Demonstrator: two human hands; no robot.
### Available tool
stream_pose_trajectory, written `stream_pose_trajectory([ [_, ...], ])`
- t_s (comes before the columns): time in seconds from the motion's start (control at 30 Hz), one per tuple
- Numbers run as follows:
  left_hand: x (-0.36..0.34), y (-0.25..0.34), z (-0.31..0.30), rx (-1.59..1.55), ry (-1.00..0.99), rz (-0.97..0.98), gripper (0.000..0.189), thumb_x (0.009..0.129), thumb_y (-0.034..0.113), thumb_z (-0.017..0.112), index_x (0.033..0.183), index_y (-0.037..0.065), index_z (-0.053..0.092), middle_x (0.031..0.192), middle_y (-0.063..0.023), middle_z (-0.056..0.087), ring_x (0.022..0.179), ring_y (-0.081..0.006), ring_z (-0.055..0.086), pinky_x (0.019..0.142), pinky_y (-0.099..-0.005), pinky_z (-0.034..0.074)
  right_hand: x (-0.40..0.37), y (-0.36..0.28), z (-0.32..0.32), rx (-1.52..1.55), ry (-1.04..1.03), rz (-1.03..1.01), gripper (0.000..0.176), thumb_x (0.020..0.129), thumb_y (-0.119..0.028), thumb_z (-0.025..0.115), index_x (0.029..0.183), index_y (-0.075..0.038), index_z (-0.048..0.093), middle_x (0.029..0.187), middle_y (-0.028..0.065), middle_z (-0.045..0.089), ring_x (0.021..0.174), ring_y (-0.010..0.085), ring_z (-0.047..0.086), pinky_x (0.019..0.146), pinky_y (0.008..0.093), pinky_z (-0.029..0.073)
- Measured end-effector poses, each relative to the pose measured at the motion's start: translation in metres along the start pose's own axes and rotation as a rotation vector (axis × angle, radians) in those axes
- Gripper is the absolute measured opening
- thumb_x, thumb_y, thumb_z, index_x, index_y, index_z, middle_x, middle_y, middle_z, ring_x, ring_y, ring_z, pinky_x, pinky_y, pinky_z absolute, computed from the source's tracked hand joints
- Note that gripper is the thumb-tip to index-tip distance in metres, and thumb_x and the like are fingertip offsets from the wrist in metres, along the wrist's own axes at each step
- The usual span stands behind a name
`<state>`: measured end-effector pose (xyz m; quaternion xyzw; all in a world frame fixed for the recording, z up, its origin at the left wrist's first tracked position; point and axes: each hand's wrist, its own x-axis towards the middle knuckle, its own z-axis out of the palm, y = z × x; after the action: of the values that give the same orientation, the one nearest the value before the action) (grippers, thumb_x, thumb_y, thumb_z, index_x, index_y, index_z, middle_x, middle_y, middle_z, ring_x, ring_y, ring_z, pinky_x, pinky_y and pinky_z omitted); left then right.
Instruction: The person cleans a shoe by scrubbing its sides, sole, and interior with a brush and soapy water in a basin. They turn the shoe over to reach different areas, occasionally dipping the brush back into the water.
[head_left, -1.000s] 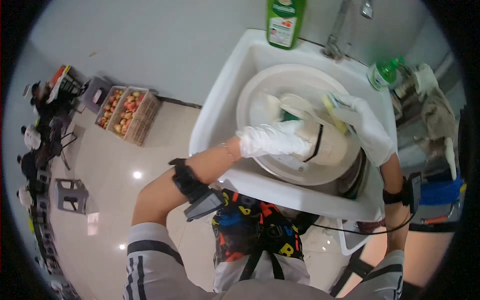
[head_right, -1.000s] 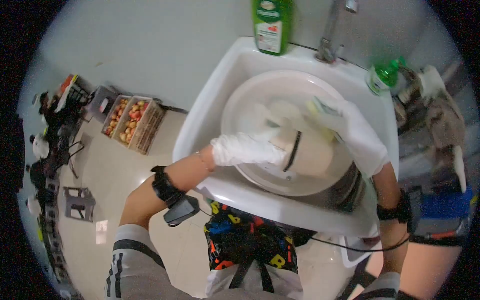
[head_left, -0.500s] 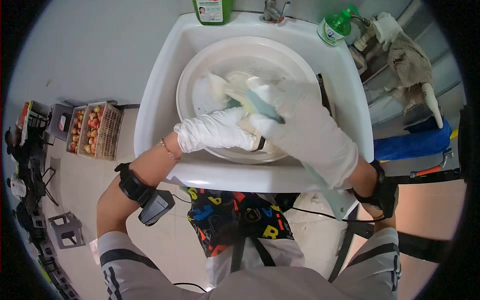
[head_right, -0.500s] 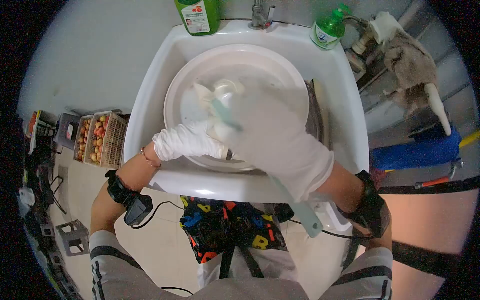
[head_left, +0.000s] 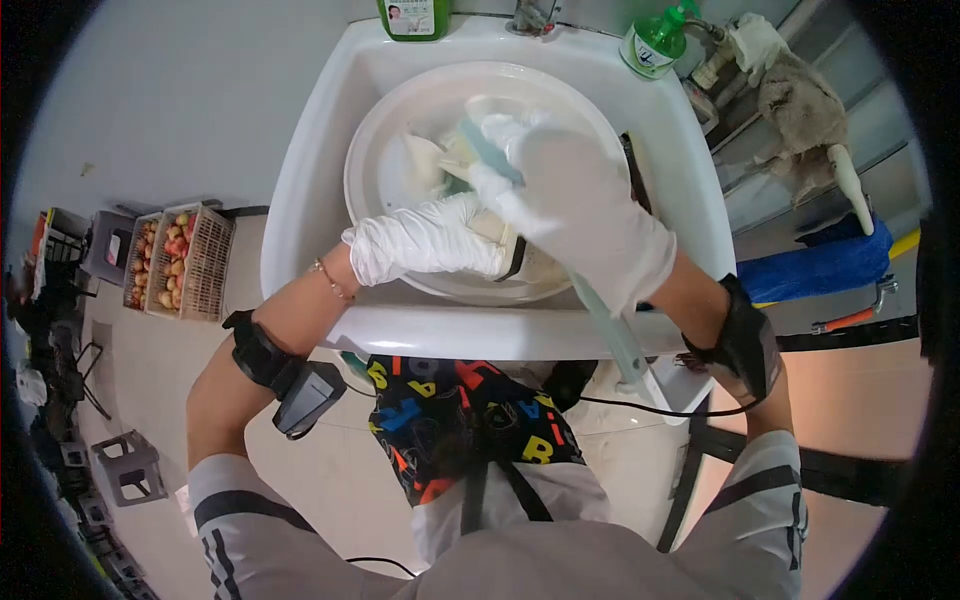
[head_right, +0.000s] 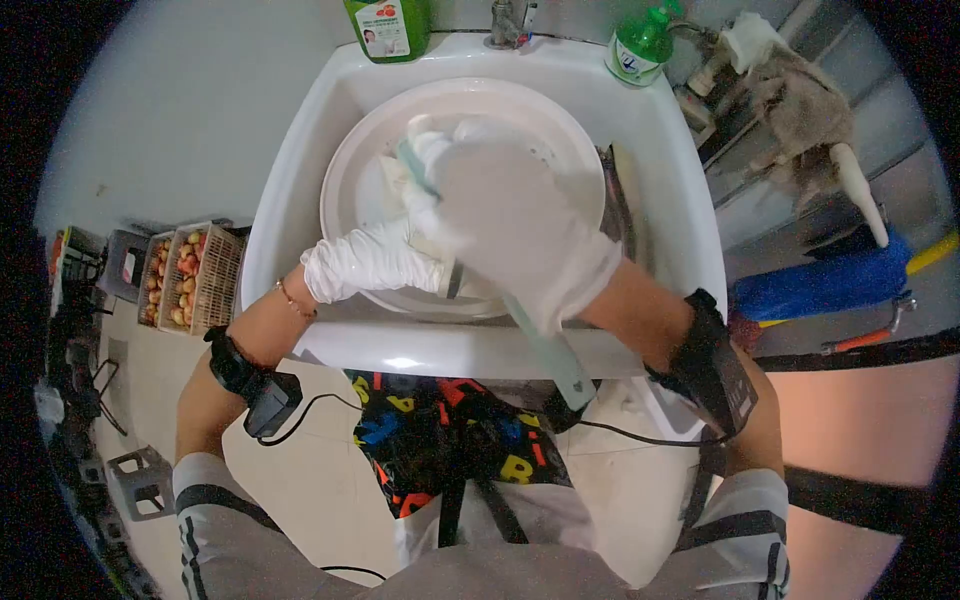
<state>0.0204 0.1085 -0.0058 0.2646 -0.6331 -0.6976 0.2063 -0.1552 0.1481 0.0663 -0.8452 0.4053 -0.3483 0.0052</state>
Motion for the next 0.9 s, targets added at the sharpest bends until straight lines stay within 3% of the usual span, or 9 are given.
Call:
stream_pose_trajectory([
  [0.07, -0.001, 0.006, 0.001, 0.673, -0.175, 0.41, 0.015, 0.091, 0.013, 0.054, 0.103, 0.007, 0.06, 0.091, 0.0009, 0.059, 0.087, -0.0089, 0.057, 0.081, -0.0262, 0.046, -0.005, -0.013, -0.001, -0.089, 0.007, -0.075, 0.033, 0.079, -0.023, 0.062, 0.104, -0.001, 0.062, 0.084, 0.0191, 0.062, 0.075, 0.033, 0.061, 0.066, 0.0421, 0.049],
  [0.17, -0.018, 0.05, 0.015, 0.613, -0.098, -0.043, 0.016, 0.09, 0.012, 0.054, 0.105, 0.007, 0.06, 0.09, -0.0005, 0.06, 0.09, -0.0103, 0.057, 0.081, -0.0266, 0.046, 0.006, -0.007, -0.004, -0.144, -0.135, 0.042, 0.032, 0.08, -0.023, 0.061, 0.104, -0.001, 0.061, 0.085, 0.0204, 0.062, 0.079, 0.0334, 0.061, 0.068, 0.0434, 0.048],
  [0.27, 0.001, -0.02, -0.007, -0.02, 0.064, 0.054, 0.019, 0.089, 0.01, 0.056, 0.107, 0.006, 0.058, 0.094, -0.0006, 0.059, 0.093, -0.0101, 0.056, 0.083, -0.0255, 0.045, 0.008, -0.007, -0.013, -0.087, -0.341, 0.277, 0.034, 0.079, -0.024, 0.061, 0.105, -0.003, 0.062, 0.09, 0.0201, 0.062, 0.083, 0.0334, 0.061, 0.072, 0.0444, 0.048],
  [0.33, -0.004, 0.001, 0.001, 0.311, -0.009, 0.224, 0.019, 0.089, 0.009, 0.056, 0.108, 0.005, 0.057, 0.095, 0.0007, 0.058, 0.094, -0.0088, 0.055, 0.084, -0.0235, 0.045, 0.004, -0.007, -0.011, -0.063, -0.391, 0.303, 0.034, 0.079, -0.025, 0.062, 0.106, -0.004, 0.062, 0.092, 0.0196, 0.062, 0.084, 0.0334, 0.061, 0.073, 0.0447, 0.048],
  [0.4, -0.003, 0.0, 0.0, 0.648, -0.091, 0.39, 0.019, 0.09, 0.008, 0.055, 0.109, 0.005, 0.055, 0.097, 0.0019, 0.057, 0.095, -0.0076, 0.054, 0.085, -0.0215, 0.045, -0.011, -0.007, 0.0, -0.129, 0.045, -0.175, 0.033, 0.078, -0.026, 0.063, 0.103, -0.003, 0.061, 0.089, 0.019, 0.062, 0.083, 0.0337, 0.061, 0.072, 0.0444, 0.048],
  [0.53, -0.001, -0.014, -0.005, 0.215, -0.105, 0.179, 0.021, 0.09, 0.008, 0.056, 0.11, 0.005, 0.053, 0.1, 0.0016, 0.056, 0.097, -0.0093, 0.054, 0.089, -0.0237, 0.044, 0.007, 0.001, -0.018, 0.06, -0.387, 0.363, 0.04, 0.077, -0.027, 0.063, 0.108, -0.001, 0.06, 0.082, 0.0189, 0.062, 0.076, 0.0337, 0.061, 0.07, 0.0422, 0.048],
  [0.63, -0.009, -0.004, -0.001, 0.155, -0.101, -0.05, 0.024, 0.09, 0.009, 0.058, 0.113, 0.006, 0.054, 0.103, -0.0004, 0.057, 0.1, -0.0129, 0.054, 0.092, -0.0286, 0.044, -0.003, -0.009, -0.001, -0.126, 0.002, -0.196, 0.042, 0.08, -0.028, 0.061, 0.11, 0.001, 0.059, 0.084, 0.0198, 0.063, 0.077, 0.0335, 0.061, 0.07, 0.0422, 0.048],
  [0.73, -0.007, 0.001, 0.001, 0.245, -0.016, 0.201, 0.044, 0.084, 0.022, 0.067, 0.123, 0.008, 0.052, 0.113, -0.006, 0.059, 0.109, -0.02, 0.053, 0.094, -0.0321, 0.043, 0.002, -0.002, -0.009, -0.222, -0.266, -0.132, 0.036, 0.08, -0.018, 0.063, 0.112, -0.001, 0.062, 0.11, 0.0187, 0.06, 0.094, 0.0328, 0.061, 0.077, 0.0377, 0.051],
  [0.9, -0.011, 0.012, 0.001, 0.523, 0.042, -0.122, 0.078, 0.069, 0.047, 0.073, 0.127, 0.003, 0.048, 0.124, -0.0166, 0.055, 0.119, -0.028, 0.05, 0.098, -0.0375, 0.039, -0.001, 0.064, 0.012, -0.042, -0.234, 0.252, 0.035, 0.084, -0.021, 0.059, 0.11, 0.001, 0.062, 0.1, 0.0148, 0.065, 0.082, 0.028, 0.063, 0.075, 0.0347, 0.05],
])
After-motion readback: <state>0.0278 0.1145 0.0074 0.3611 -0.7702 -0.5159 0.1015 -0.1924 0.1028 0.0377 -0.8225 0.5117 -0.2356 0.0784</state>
